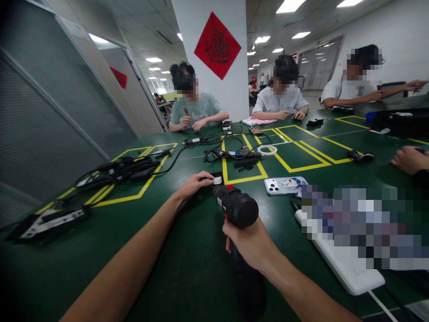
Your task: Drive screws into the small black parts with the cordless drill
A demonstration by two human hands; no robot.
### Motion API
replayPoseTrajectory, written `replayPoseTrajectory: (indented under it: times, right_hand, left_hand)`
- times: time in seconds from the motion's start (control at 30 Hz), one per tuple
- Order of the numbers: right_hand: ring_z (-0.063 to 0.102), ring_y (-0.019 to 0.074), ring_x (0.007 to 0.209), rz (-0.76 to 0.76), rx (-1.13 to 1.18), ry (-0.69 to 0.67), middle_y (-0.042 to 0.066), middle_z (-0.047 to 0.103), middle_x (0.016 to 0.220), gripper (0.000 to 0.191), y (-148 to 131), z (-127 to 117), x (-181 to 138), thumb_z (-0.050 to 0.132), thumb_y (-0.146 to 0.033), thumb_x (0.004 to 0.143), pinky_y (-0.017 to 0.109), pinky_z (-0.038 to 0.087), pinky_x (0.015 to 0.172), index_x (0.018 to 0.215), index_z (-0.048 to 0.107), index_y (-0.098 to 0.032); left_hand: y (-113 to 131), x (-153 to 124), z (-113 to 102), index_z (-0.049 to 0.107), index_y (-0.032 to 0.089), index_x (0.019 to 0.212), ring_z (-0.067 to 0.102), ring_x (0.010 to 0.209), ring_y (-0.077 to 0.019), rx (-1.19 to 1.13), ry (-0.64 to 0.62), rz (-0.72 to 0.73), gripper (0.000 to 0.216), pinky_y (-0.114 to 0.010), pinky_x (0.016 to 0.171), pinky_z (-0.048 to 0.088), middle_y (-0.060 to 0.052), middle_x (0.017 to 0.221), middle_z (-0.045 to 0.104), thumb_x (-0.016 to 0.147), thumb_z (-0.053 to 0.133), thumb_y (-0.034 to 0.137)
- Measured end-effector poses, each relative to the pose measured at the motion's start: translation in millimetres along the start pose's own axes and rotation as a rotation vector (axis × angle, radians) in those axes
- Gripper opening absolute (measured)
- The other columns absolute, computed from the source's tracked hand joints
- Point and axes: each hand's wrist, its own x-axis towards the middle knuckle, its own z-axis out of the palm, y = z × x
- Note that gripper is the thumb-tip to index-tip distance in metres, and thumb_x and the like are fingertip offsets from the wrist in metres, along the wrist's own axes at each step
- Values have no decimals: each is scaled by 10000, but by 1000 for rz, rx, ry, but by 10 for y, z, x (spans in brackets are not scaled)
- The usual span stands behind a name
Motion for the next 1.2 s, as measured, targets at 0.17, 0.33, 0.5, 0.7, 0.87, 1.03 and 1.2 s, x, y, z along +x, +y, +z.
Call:
replayPoseTrajectory:
  times: [0.17, 0.33, 0.5, 0.7, 0.87, 1.03, 1.2]
  right_hand:
    - [514, 108, 483, 0, -6, -11, -5, 564, 503, 188, -10, -7, -2, 533, -311, 762, 244, 391, 534, 789, 587, -134]
    - [521, 111, 489, 7, 5, -9, -13, 565, 505, 178, -28, -4, -15, 531, -303, 759, 247, 398, 549, 822, 567, -141]
    - [520, 110, 486, 7, -1, -8, -18, 560, 496, 147, -56, -3, -32, 524, -289, 746, 246, 399, 549, 772, 558, -148]
    - [518, 112, 472, -4, 14, -11, -30, 541, 477, 124, -74, -2, -27, 528, -271, 728, 251, 403, 546, 759, 556, -154]
    - [517, 110, 469, -5, 22, -13, -23, 549, 486, 126, -53, -6, -11, 530, -265, 725, 252, 402, 544, 762, 556, -147]
    - [522, 112, 479, -26, 34, -7, -26, 545, 487, 130, -16, -9, 0, 523, -260, 733, 250, 398, 546, 788, 560, -149]
    - [523, 112, 477, -14, 43, -9, -20, 549, 493, 130, -4, -12, 4, 524, -265, 732, 256, 406, 552, 767, 567, -147]
  left_hand:
    - [7, -6, -3, 704, 228, 917, 542, 1020, -236, 4, -2, -1, 301, -364, 940, 373, -48, 1020, 630, 691, 637, 416]
    - [13, -15, 3, 702, 228, 926, 542, 1021, -236, 1, 0, -1, 312, -360, 938, 377, -47, 1029, 633, 692, 629, 421]
    - [20, -12, 1, 703, 232, 914, 542, 1019, -237, 5, 0, -7, 307, -365, 944, 374, -48, 1023, 636, 685, 635, 425]
    - [30, -10, 4, 700, 226, 917, 543, 1021, -241, 9, 0, -19, 312, -371, 943, 378, -48, 1022, 636, 685, 631, 423]
    - [31, -6, 6, 703, 225, 910, 549, 1004, -236, 7, -4, -17, 303, -362, 928, 383, -47, 1014, 634, 689, 634, 420]
    - [24, -4, -2, 700, 222, 921, 545, 1011, -236, 8, -11, -19, 313, -364, 938, 374, -47, 1018, 629, 692, 632, 424]
    - [18, -3, -4, 698, 221, 921, 543, 1015, -235, 11, -14, -25, 314, -365, 935, 377, -48, 1020, 627, 693, 630, 426]
